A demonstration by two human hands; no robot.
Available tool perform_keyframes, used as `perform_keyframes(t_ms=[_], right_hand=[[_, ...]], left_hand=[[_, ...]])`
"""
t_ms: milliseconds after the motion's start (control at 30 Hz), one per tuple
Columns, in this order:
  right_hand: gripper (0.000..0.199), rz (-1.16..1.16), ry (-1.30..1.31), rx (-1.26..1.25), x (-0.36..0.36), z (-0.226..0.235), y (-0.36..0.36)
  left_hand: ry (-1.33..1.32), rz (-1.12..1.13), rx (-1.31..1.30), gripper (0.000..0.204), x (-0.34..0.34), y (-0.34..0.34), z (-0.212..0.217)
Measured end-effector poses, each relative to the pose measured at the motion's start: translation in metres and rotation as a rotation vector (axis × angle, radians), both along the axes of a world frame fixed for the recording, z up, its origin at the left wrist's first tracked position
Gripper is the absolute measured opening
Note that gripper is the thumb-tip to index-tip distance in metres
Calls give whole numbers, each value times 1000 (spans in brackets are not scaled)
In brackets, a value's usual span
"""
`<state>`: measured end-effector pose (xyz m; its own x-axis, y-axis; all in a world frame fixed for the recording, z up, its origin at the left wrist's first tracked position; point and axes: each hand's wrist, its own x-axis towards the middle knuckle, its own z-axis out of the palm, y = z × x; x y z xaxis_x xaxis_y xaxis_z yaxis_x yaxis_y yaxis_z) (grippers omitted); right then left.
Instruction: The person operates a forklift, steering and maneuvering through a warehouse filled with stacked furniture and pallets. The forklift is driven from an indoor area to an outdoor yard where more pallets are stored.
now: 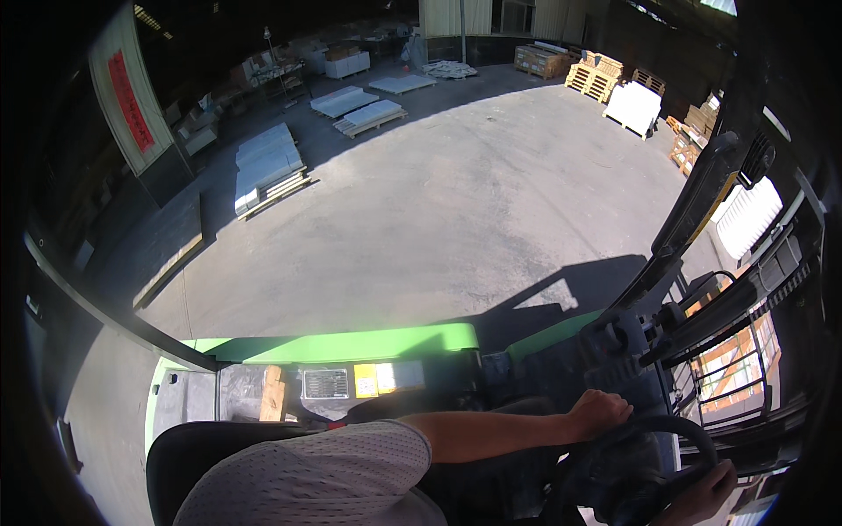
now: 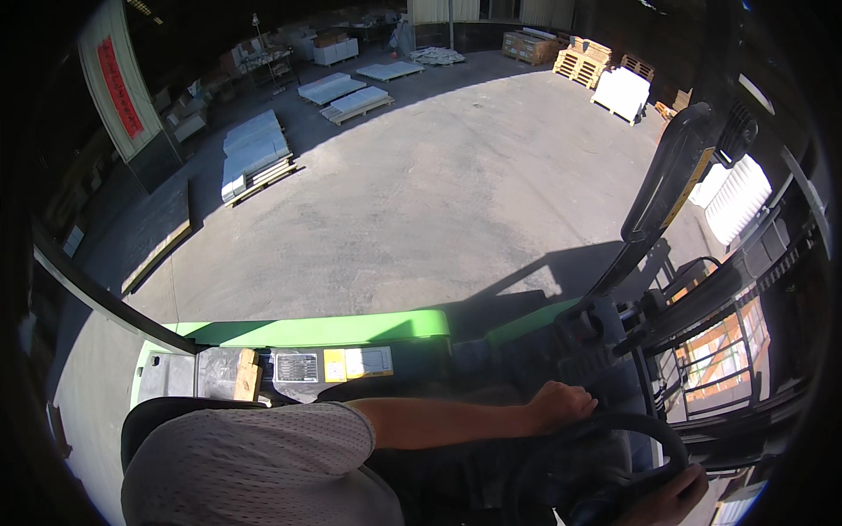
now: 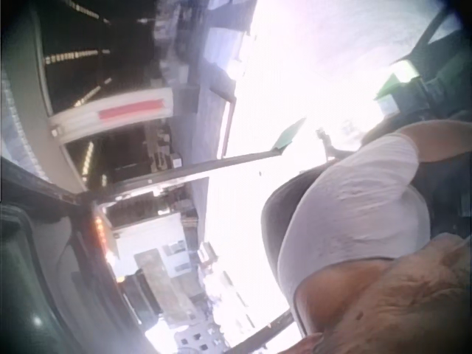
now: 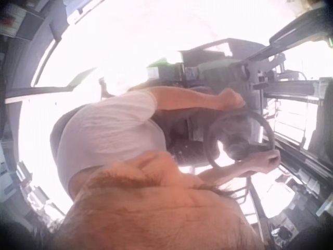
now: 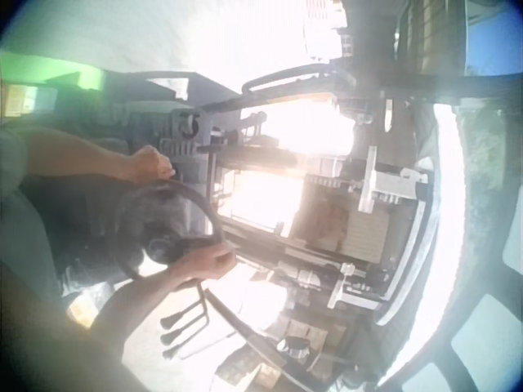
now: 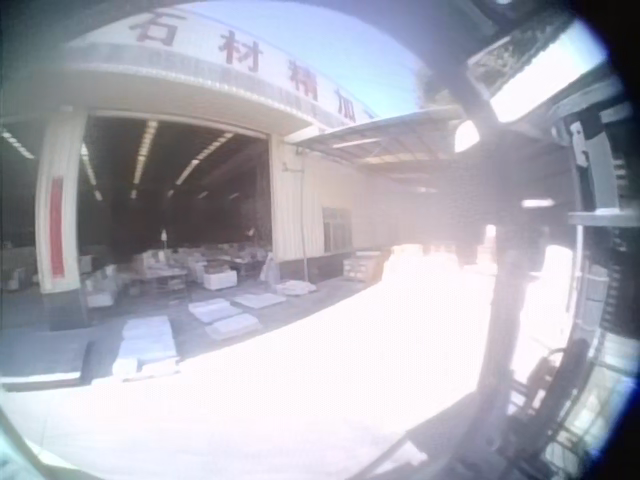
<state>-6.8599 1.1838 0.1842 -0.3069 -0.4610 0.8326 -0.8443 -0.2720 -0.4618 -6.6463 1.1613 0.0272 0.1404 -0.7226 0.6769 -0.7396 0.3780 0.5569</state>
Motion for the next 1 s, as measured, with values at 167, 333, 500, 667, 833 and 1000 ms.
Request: perform_keyframes(t_ms=[167,333,500,667,833,1000], right_hand=[[24,286,-182,58,118,-9,148],[8,646,-153,53,-1,71,164],[9,779,-146,-88,-316,159,88],[9,572,-46,-209,-689,229,-16],[8,619,-34,-179,-780,224,-40],[13,754,49,-16,-765,174,-11]], left_hand=[[-139,273,33,29,107,199,-15],[43,454,51,36,-21,256,75],[-68,429,-60,15,-361,208,178],[-157,238,63,23,-741,42,215],[-14,137,106,23,-859,-23,217],[2210,-480,91,19,-893,-2,221]])
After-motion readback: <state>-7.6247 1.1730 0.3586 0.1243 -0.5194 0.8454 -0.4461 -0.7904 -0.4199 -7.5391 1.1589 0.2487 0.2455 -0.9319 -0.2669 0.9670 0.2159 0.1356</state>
